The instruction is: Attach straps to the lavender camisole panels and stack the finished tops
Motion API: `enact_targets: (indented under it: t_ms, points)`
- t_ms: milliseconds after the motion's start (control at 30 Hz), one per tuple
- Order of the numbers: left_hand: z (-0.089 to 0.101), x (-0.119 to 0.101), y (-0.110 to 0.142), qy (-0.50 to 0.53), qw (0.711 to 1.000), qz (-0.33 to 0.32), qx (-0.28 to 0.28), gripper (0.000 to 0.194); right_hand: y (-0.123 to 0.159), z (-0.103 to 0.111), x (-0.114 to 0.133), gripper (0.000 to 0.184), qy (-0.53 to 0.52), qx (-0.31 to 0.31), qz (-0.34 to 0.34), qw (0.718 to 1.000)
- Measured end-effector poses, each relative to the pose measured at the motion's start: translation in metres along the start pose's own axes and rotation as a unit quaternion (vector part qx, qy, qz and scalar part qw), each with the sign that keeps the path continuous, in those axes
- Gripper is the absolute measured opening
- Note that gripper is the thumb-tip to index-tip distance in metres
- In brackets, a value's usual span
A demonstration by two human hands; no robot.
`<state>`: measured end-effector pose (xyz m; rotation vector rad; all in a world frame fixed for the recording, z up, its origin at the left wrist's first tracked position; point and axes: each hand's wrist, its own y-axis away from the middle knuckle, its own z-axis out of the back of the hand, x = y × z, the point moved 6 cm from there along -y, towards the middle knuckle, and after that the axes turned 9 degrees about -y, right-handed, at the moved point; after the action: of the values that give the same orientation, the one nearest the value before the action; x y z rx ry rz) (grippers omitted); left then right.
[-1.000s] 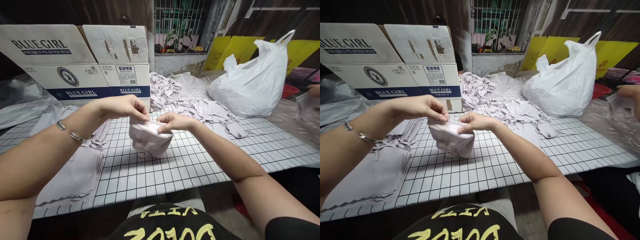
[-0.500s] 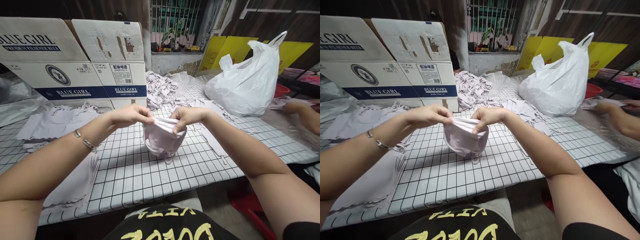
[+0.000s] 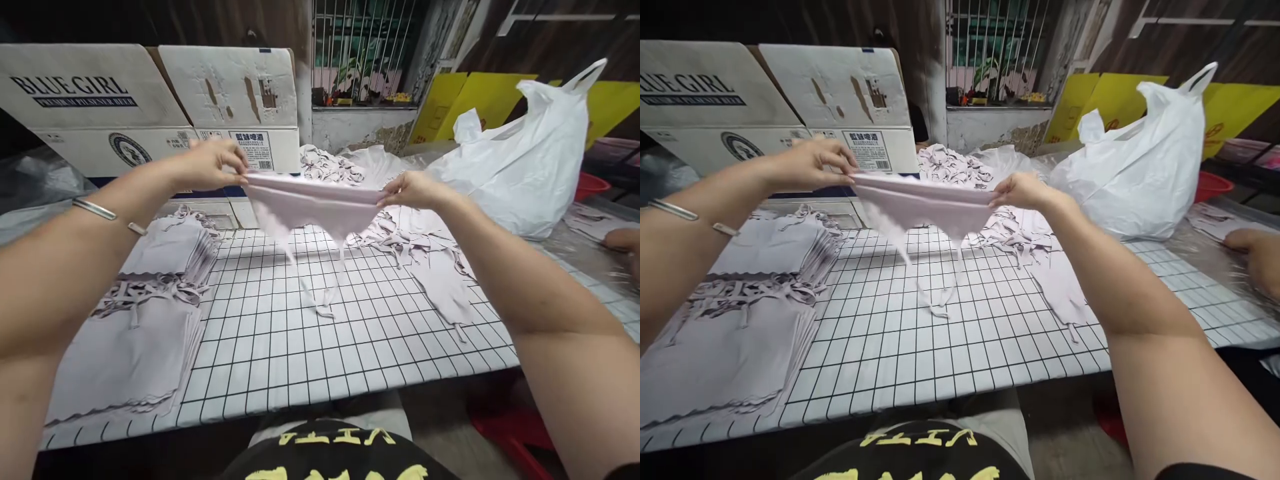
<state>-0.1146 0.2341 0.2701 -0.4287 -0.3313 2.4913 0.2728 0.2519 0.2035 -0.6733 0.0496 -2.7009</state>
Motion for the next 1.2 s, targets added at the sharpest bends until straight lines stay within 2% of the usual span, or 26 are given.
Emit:
enact_targets:
  t_ms: [33, 100, 167, 233, 300, 400, 467, 533, 600, 667, 700, 800, 833, 900, 967, 1033, 1067, 1133, 1200]
  points:
    - [0.008, -0.007, 0.000, -0.044, 0.998, -0.017, -0.041, 0.021, 0.000, 0.010, 0.004, 0.048, 0.041, -0.045, 0.016, 0.998]
    - [0.010, -0.024, 0.011, -0.137, 0.986, -0.065, -0.071, 0.018, 0.013, 0.015, 0.013, 0.045, 0.113, -0.100, 0.046, 0.987]
    - [-0.007, -0.044, 0.039, -0.209, 0.966, -0.125, -0.087, 0.018, 0.045, -0.005, 0.019, 0.038, 0.161, -0.094, 0.059, 0.981]
    - [-0.045, -0.060, 0.082, -0.255, 0.947, -0.176, -0.082, 0.019, 0.091, -0.046, 0.020, 0.033, 0.182, -0.049, 0.041, 0.981]
    - [-0.094, -0.075, 0.133, -0.240, 0.945, -0.212, -0.069, 0.026, 0.144, -0.096, 0.017, 0.034, 0.176, 0.001, -0.007, 0.984]
    - [-0.165, -0.100, 0.209, -0.236, 0.939, -0.249, -0.023, 0.032, 0.220, -0.166, 0.015, 0.040, 0.097, 0.068, -0.097, 0.988]
    - [-0.192, -0.116, 0.246, -0.247, 0.936, -0.249, -0.003, 0.033, 0.256, -0.193, 0.020, 0.040, 0.028, 0.067, -0.136, 0.988]
    - [-0.198, -0.126, 0.268, -0.231, 0.946, -0.225, 0.012, 0.034, 0.280, -0.200, 0.025, 0.039, -0.011, 0.031, -0.165, 0.986]
    - [-0.191, -0.132, 0.277, -0.168, 0.965, -0.198, 0.040, 0.030, 0.296, -0.194, 0.031, 0.034, -0.028, 0.004, -0.177, 0.984]
    - [-0.181, -0.129, 0.274, -0.073, 0.981, -0.161, 0.078, 0.025, 0.304, -0.183, 0.040, 0.026, -0.063, -0.004, -0.167, 0.984]
    - [-0.176, -0.123, 0.266, -0.027, 0.989, -0.119, 0.084, 0.024, 0.304, -0.177, 0.047, 0.023, -0.089, -0.014, -0.153, 0.984]
    - [-0.173, -0.082, 0.225, 0.043, 0.994, 0.087, 0.044, 0.017, 0.274, -0.164, 0.078, 0.020, -0.163, -0.054, -0.064, 0.983]
    - [-0.176, -0.067, 0.209, 0.041, 0.987, 0.155, 0.024, 0.018, 0.254, -0.167, 0.090, 0.020, -0.176, -0.056, -0.025, 0.983]
    - [-0.188, -0.049, 0.181, 0.015, 0.975, 0.221, 0.006, 0.021, 0.195, -0.186, 0.111, 0.019, -0.189, -0.010, 0.044, 0.981]
    - [-0.202, -0.054, 0.162, -0.013, 0.980, 0.199, 0.007, 0.022, 0.122, -0.209, 0.115, 0.019, -0.188, 0.007, 0.041, 0.981]
    - [-0.220, -0.078, 0.160, -0.008, 0.993, 0.108, 0.043, 0.027, 0.046, -0.226, 0.108, 0.014, -0.177, -0.010, 0.011, 0.984]
    - [-0.230, -0.094, 0.166, 0.006, 0.996, 0.051, 0.076, 0.032, 0.012, -0.234, 0.105, 0.014, -0.177, -0.011, 0.001, 0.984]
    - [-0.252, -0.122, 0.186, 0.035, 0.985, -0.039, 0.161, 0.051, -0.043, -0.250, 0.097, 0.030, -0.190, 0.018, -0.033, 0.981]
    - [-0.269, -0.138, 0.206, 0.059, 0.968, -0.077, 0.230, 0.070, -0.077, -0.265, 0.094, 0.034, -0.208, 0.057, -0.064, 0.974]
